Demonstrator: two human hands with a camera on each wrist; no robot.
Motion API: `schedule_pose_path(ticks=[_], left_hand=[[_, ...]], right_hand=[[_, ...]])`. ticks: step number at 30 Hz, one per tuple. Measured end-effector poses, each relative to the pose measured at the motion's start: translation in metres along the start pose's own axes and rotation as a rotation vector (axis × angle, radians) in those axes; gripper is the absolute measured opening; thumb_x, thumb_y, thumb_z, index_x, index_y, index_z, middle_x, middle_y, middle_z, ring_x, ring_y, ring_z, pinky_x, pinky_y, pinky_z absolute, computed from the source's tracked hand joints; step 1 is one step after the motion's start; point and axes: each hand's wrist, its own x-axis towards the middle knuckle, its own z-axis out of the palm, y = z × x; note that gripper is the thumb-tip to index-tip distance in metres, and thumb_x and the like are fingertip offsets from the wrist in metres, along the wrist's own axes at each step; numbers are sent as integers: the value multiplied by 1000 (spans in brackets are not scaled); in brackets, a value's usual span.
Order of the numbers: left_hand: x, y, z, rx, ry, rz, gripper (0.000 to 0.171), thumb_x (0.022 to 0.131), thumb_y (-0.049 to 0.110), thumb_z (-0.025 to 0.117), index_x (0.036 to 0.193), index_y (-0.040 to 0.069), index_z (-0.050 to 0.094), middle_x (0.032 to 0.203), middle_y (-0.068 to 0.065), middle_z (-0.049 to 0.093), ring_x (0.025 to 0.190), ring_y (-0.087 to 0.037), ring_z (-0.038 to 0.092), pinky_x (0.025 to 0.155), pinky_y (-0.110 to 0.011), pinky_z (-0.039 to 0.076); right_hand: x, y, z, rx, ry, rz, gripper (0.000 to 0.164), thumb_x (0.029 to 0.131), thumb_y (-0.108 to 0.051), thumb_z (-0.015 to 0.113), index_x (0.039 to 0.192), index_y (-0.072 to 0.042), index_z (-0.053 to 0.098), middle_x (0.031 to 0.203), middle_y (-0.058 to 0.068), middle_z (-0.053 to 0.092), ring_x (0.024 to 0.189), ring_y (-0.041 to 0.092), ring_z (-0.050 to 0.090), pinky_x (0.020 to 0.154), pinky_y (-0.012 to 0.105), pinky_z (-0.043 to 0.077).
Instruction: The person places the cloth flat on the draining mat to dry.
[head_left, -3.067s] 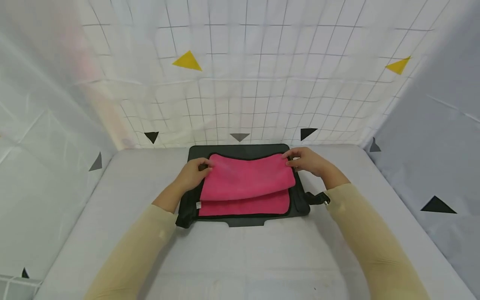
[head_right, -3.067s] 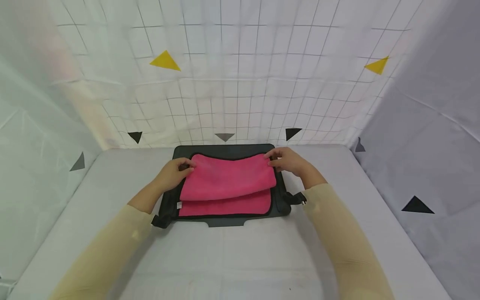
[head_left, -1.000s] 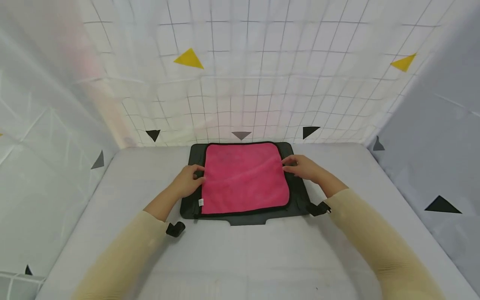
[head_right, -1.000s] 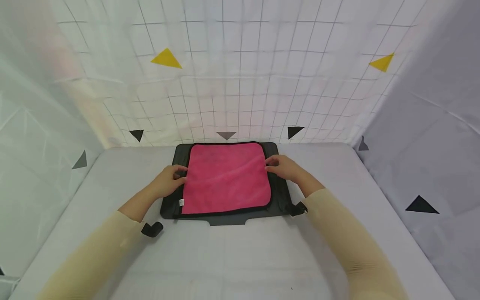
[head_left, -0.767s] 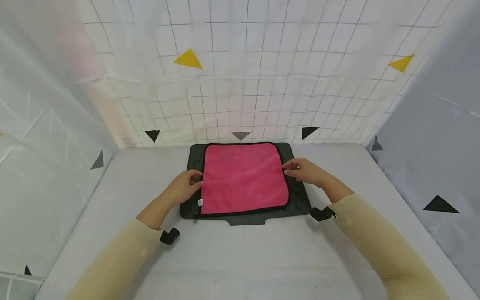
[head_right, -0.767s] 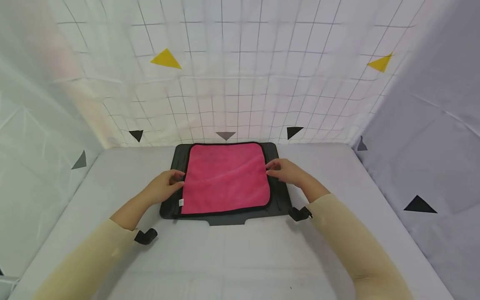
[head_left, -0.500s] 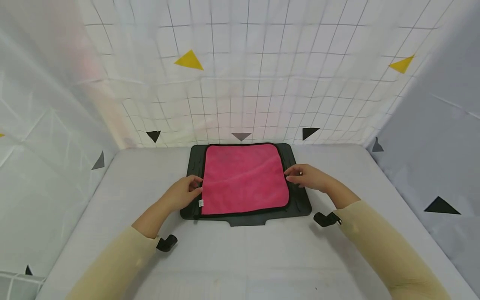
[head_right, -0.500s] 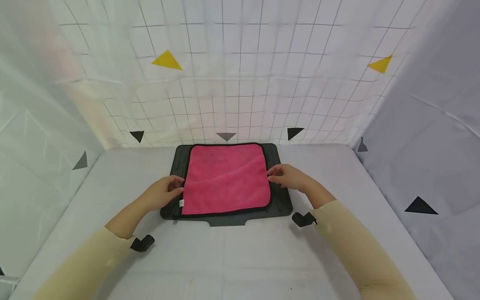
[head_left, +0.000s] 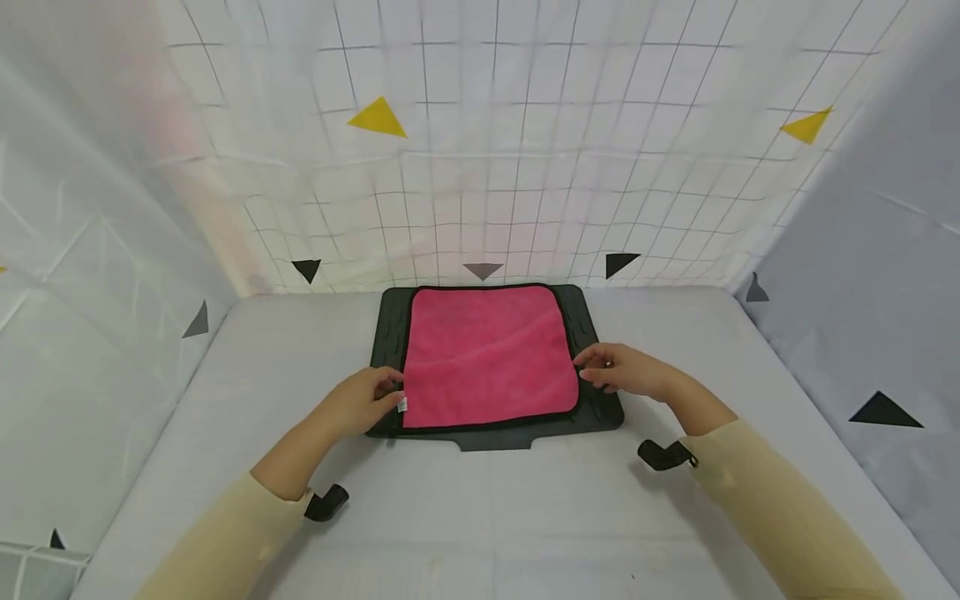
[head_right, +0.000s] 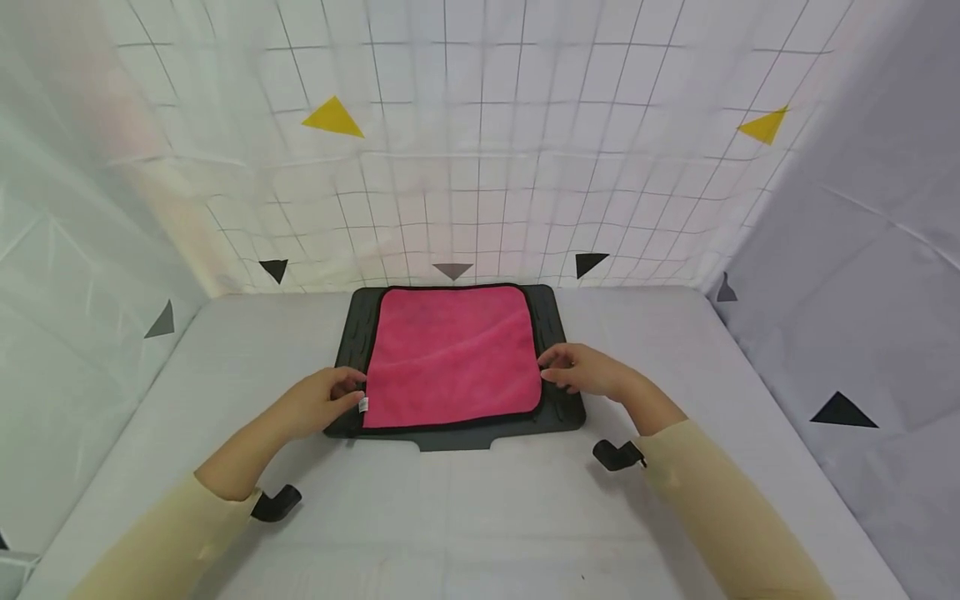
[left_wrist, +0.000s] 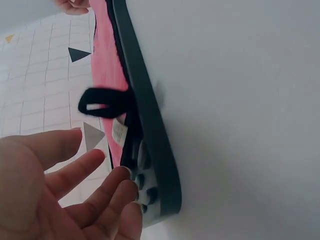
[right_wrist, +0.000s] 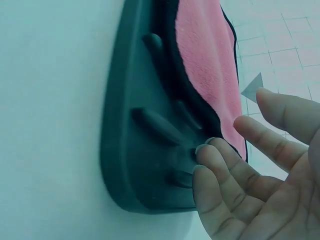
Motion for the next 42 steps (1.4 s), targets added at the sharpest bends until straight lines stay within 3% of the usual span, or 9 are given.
schedule_pose_path(ticks=[11, 16, 23, 31, 42], left_hand=[[-8, 12, 7, 72, -21, 17, 36, 91, 27, 58, 121, 8, 57, 116, -8, 58, 109, -25, 53, 91, -43, 44], [-6, 12, 9, 37, -12, 6, 34, 90, 27, 59, 119, 8, 58, 110, -4, 60, 102, -22, 55, 86, -39, 46], [-2, 6, 15, -145, -20, -19, 30, 90, 26, 59, 117, 13, 57, 93, 3, 58, 86, -14, 54, 72, -29, 48], [-1, 4, 17, -142, -17, -12, 26, 88, 24, 63, 112, 16, 59, 85, 4, 57, 79, -14, 54, 66, -28, 47], [-1, 5, 20, -153, -63, 3, 21, 87, 19, 65, 107, 13, 62, 78, 3, 57, 71, -13, 54, 63, -28, 47]], right_hand=[[-1, 4, 11, 49, -5, 17, 38, 90, -34, 58, 122, -13, 52, 107, 11, 58, 92, 28, 56, 79, 39, 48], [-1, 5, 16, 69, 14, 1, 37, 90, -34, 59, 120, -13, 54, 105, 10, 59, 90, 28, 56, 78, 39, 48], [2, 2, 24, 109, 31, -30, 37, 88, -30, 62, 118, -9, 56, 97, 12, 60, 86, 31, 59, 78, 43, 48], [1, 4, 24, 70, 67, -47, 32, 87, -26, 65, 113, -10, 60, 90, 9, 63, 81, 26, 61, 71, 38, 50], [-8, 12, 15, 65, -59, -44, 31, 85, -16, 66, 114, -8, 60, 94, 9, 65, 80, 25, 64, 73, 37, 52]])
